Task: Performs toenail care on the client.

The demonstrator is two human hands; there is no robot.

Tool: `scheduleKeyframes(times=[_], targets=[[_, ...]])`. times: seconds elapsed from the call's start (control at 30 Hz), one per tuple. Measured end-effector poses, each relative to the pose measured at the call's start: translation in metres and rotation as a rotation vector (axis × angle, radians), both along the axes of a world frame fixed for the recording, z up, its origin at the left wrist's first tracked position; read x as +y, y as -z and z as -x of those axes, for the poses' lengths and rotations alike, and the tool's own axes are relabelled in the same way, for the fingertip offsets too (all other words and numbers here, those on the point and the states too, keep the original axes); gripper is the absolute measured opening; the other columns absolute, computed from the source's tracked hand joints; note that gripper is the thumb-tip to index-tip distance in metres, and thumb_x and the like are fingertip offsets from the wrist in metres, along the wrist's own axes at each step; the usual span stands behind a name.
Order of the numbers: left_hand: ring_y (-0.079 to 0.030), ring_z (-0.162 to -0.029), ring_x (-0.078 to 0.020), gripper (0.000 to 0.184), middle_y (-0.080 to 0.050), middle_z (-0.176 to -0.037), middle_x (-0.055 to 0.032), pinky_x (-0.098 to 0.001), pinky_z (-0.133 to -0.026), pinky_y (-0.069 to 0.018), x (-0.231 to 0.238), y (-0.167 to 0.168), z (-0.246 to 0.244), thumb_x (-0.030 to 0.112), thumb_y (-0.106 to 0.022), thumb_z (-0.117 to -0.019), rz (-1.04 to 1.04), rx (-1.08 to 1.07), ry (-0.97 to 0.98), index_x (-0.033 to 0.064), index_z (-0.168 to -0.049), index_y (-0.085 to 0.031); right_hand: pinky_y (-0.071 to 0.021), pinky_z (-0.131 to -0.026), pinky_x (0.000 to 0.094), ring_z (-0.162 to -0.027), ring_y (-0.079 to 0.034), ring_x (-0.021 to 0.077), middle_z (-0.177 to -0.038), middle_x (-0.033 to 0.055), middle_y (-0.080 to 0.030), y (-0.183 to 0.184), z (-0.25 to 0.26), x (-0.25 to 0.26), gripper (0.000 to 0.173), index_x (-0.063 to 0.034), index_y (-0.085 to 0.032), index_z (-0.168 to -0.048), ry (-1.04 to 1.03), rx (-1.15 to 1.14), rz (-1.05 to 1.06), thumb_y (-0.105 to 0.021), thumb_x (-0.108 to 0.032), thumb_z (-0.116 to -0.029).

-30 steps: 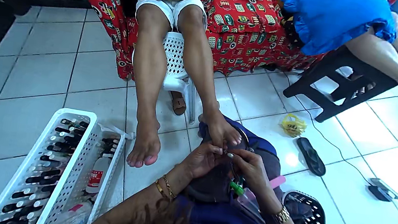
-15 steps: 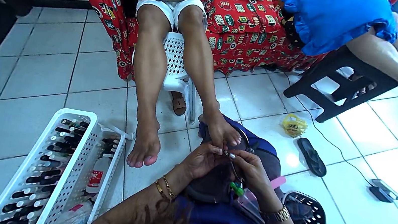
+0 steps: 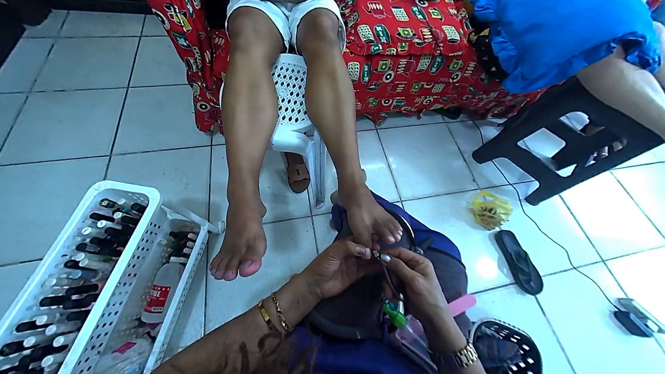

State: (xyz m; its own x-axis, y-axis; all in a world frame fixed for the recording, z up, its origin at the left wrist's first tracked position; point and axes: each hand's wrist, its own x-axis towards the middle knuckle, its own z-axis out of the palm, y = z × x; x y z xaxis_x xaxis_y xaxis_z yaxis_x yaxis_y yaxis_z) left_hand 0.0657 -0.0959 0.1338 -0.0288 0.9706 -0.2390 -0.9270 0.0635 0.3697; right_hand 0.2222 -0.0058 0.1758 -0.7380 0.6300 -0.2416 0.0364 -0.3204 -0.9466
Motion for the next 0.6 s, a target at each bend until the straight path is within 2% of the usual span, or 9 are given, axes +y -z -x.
scheduleKeyframes(times=[0.1, 0.33, 0.47, 0.6], targets=[[-0.072, -0.095, -0.0216, 0.012, -0.072, -0.099, -0.0090, -0.0390, -0.096, -0.0570, 0.000, -0.001, 0.001, 0.004, -0.062, -0.0911, -0.009, 0.000, 0.004, 0.0079, -0.102, -0.065, -0.0434, -0.041, 0.0161, -0.042, -0.047, -0.0019, -0.063, -0.0088, -0.062, 0.001, -0.004, 0.002, 0.023, -0.0069, -0.072, -0.100, -0.048, 0.003, -0.002, -0.050, -0.008, -0.1002], [-0.072, -0.093, -0.0197, 0.010, -0.071, -0.097, -0.0069, -0.0375, -0.095, -0.0571, 0.000, -0.002, 0.001, 0.005, -0.061, -0.0926, -0.006, -0.012, 0.010, 0.0097, -0.100, -0.065, -0.0522, -0.044, 0.0195, -0.044, -0.058, 0.0027, -0.063, -0.0047, -0.066, -0.003, -0.005, -0.004, 0.023, -0.0024, -0.072, -0.104, -0.025, -0.012, -0.019, -0.049, -0.005, -0.1014], [-0.072, -0.095, -0.0208, 0.013, -0.072, -0.099, -0.0075, -0.0383, -0.096, -0.0568, -0.001, 0.001, 0.002, 0.006, -0.062, -0.0934, -0.029, -0.035, 0.016, 0.0088, -0.106, -0.065, -0.0531, -0.043, 0.0206, -0.045, -0.060, 0.0046, -0.063, -0.0026, -0.067, -0.005, -0.004, -0.007, 0.024, -0.0018, -0.071, -0.104, -0.013, -0.010, 0.002, -0.048, -0.005, -0.1022], [-0.072, -0.094, -0.0199, 0.013, -0.072, -0.099, -0.0071, -0.0369, -0.094, -0.0573, 0.000, 0.001, 0.002, 0.005, -0.062, -0.0928, -0.040, -0.025, 0.022, 0.0096, -0.104, -0.064, -0.0530, -0.043, 0.0204, -0.046, -0.062, 0.0053, -0.064, -0.0019, -0.068, -0.007, -0.002, -0.009, 0.023, -0.0015, -0.071, -0.105, 0.004, -0.035, 0.005, -0.048, -0.005, -0.1027]])
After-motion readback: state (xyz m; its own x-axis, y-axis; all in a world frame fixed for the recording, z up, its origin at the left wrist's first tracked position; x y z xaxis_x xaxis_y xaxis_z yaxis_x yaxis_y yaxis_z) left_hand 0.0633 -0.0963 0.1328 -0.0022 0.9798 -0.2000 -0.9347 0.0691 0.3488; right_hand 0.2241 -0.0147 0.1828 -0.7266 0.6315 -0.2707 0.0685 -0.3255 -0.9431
